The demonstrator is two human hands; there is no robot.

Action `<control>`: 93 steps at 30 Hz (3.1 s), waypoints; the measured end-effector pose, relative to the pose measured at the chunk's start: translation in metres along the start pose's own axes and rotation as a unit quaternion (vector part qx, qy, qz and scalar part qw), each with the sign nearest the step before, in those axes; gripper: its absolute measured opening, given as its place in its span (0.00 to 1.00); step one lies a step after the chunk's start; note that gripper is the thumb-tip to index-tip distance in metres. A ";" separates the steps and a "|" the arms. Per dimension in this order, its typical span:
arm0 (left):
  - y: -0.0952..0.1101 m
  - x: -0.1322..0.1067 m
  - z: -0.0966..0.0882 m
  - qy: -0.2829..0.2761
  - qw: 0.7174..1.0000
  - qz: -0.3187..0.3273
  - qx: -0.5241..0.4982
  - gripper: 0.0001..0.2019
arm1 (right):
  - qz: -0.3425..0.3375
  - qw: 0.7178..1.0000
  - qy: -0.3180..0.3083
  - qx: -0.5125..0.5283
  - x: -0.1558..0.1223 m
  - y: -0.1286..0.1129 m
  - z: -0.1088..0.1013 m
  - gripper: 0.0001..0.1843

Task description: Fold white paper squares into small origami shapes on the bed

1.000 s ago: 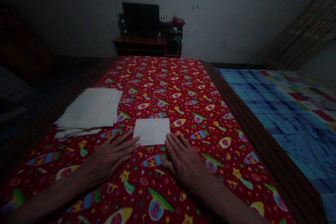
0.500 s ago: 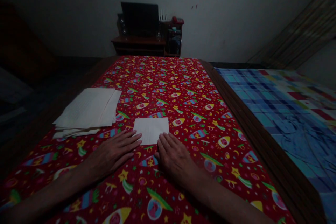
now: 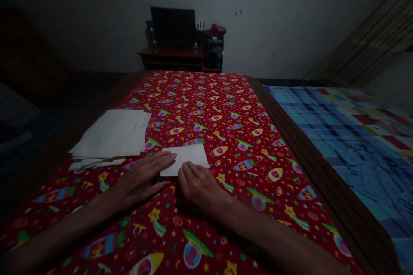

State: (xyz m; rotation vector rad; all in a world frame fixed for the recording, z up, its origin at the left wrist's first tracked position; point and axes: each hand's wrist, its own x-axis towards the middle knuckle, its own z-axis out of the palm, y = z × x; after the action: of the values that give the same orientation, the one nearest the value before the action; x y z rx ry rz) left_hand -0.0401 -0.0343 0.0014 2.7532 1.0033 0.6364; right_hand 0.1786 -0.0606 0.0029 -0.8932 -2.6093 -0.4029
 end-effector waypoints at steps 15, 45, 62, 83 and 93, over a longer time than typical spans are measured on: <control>0.018 -0.008 0.003 0.089 0.987 0.116 0.072 0.09 | -0.006 0.992 0.000 0.128 -0.033 0.020 -0.006 0.12; 0.007 0.025 0.014 0.023 0.962 -0.271 -0.003 0.17 | 0.358 0.888 -0.106 0.267 -0.015 0.027 0.000 0.19; 0.029 0.012 0.029 0.004 0.997 0.015 0.072 0.18 | 0.358 0.887 -0.092 0.276 -0.014 0.029 0.001 0.19; 0.034 0.008 0.031 -0.055 0.993 0.025 0.101 0.23 | 0.144 0.988 0.009 0.062 -0.025 -0.004 -0.011 0.18; 0.021 -0.020 0.010 -0.089 0.984 0.017 0.154 0.25 | 0.072 0.984 -0.128 0.096 -0.062 0.004 -0.016 0.32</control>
State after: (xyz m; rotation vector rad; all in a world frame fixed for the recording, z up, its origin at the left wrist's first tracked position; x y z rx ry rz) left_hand -0.0377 -0.0634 -0.0083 3.0295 1.0961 0.2467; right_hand 0.2310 -0.0964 -0.0078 -1.1201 -2.7277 0.0052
